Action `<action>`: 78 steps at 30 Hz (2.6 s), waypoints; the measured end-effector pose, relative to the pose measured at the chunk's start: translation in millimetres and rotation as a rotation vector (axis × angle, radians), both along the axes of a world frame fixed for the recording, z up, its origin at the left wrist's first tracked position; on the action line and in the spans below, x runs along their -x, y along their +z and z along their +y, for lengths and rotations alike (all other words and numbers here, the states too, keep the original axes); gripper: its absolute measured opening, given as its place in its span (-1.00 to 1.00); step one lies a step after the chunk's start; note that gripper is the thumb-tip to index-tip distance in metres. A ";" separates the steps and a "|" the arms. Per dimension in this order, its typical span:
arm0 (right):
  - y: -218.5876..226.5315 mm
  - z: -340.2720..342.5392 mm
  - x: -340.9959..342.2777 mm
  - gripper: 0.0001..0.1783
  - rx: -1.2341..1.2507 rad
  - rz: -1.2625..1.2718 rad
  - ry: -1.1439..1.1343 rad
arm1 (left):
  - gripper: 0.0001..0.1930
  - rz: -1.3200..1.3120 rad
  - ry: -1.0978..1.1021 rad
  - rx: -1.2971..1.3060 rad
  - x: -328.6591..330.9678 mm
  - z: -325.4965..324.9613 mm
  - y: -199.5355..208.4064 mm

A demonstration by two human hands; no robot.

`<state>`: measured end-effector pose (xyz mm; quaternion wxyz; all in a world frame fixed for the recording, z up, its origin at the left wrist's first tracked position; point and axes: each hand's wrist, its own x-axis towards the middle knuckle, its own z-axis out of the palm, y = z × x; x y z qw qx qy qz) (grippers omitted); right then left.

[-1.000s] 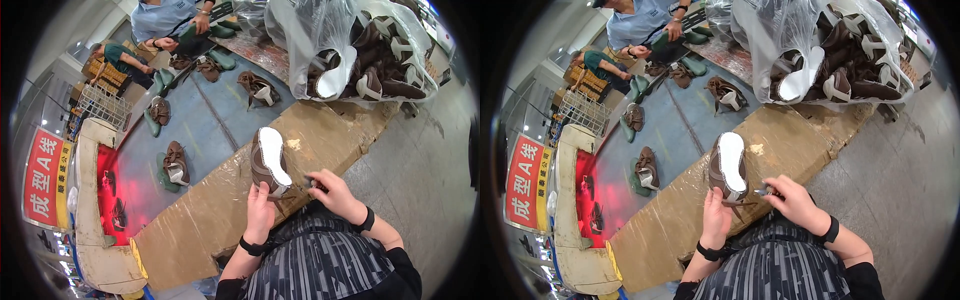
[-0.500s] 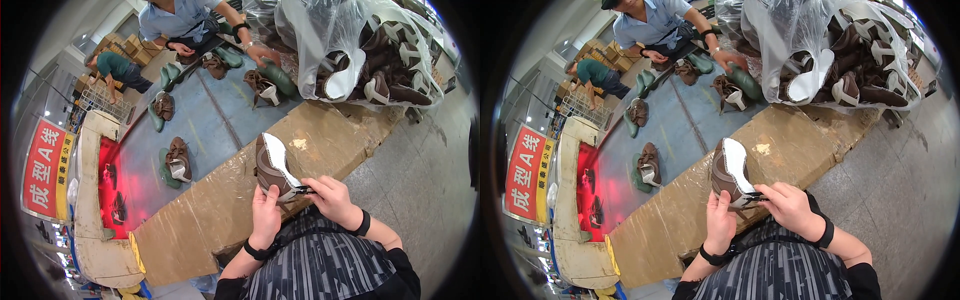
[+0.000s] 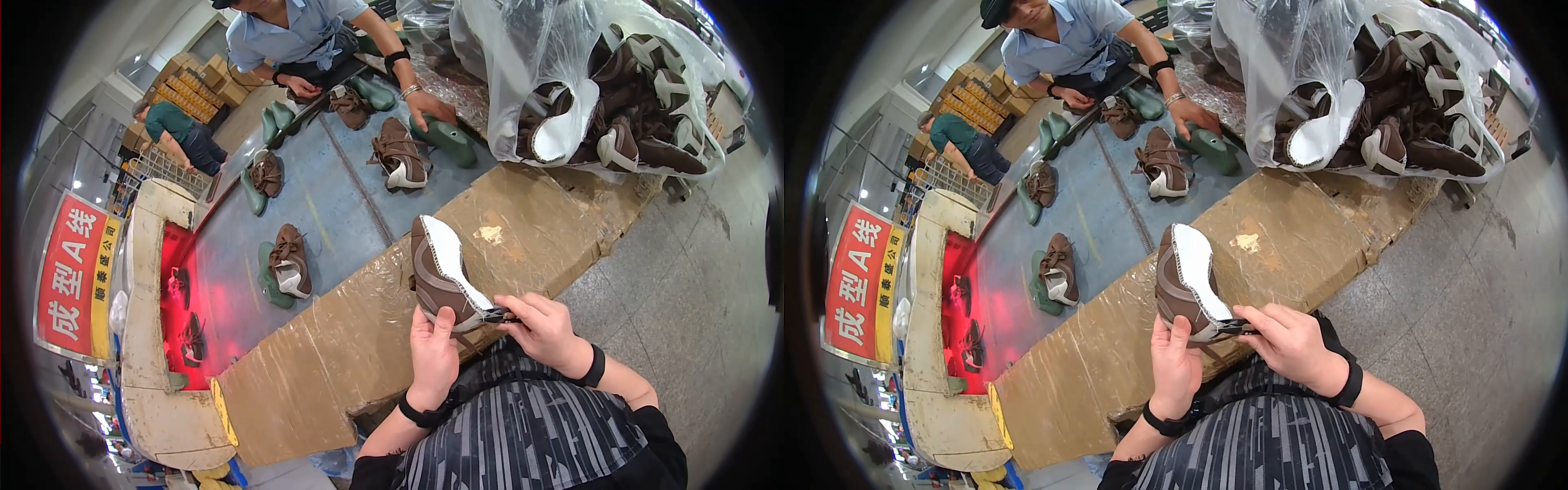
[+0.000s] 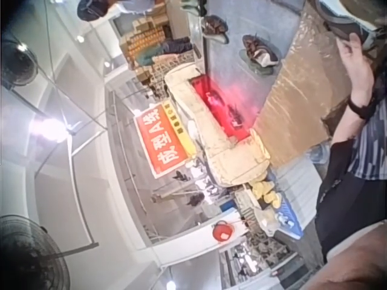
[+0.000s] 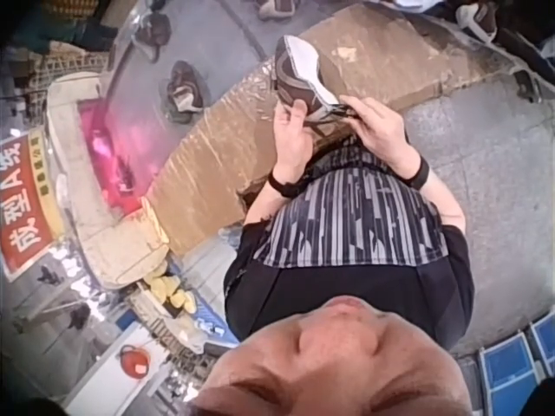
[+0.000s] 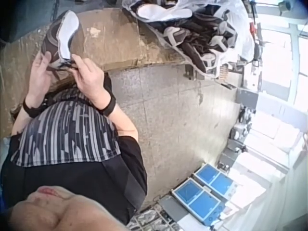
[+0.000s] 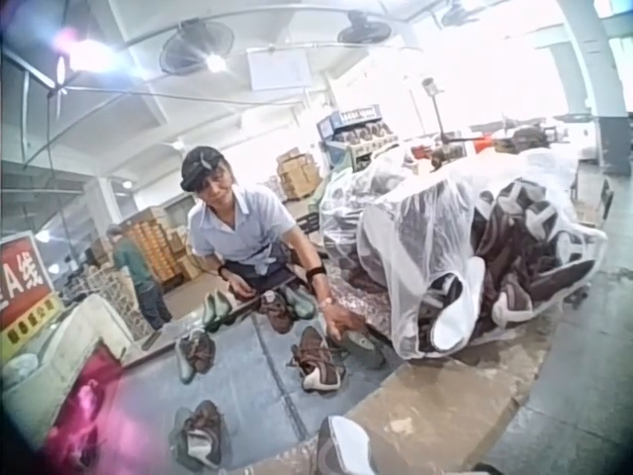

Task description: Applying adhesive to shoe outsoles and inserting shoe lasts into uppers on a conveyor belt in a shoe factory.

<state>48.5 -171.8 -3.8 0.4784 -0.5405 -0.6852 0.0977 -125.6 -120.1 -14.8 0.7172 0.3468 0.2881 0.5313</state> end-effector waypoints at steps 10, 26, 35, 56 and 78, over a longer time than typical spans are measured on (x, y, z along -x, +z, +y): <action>-1.6 1.0 -2.3 -0.50 -0.076 -0.066 0.059 | -0.65 0.026 0.005 -0.004 1.2 -2.7 1.9; -1.5 -0.4 -1.0 -0.56 -0.127 -0.109 0.027 | -0.61 0.105 0.085 -0.094 1.3 -7.9 5.4; -0.8 -3.8 2.3 -0.45 -0.067 -0.041 0.016 | -0.63 0.214 0.156 -0.167 0.3 -10.0 11.1; 11.2 -3.5 8.3 -0.53 0.017 0.032 0.056 | -0.64 0.371 0.197 -0.382 3.9 -15.8 5.2; -36.8 8.7 -11.1 -0.65 0.355 0.400 -0.024 | -0.30 1.354 0.129 -0.866 54.4 -9.8 -21.0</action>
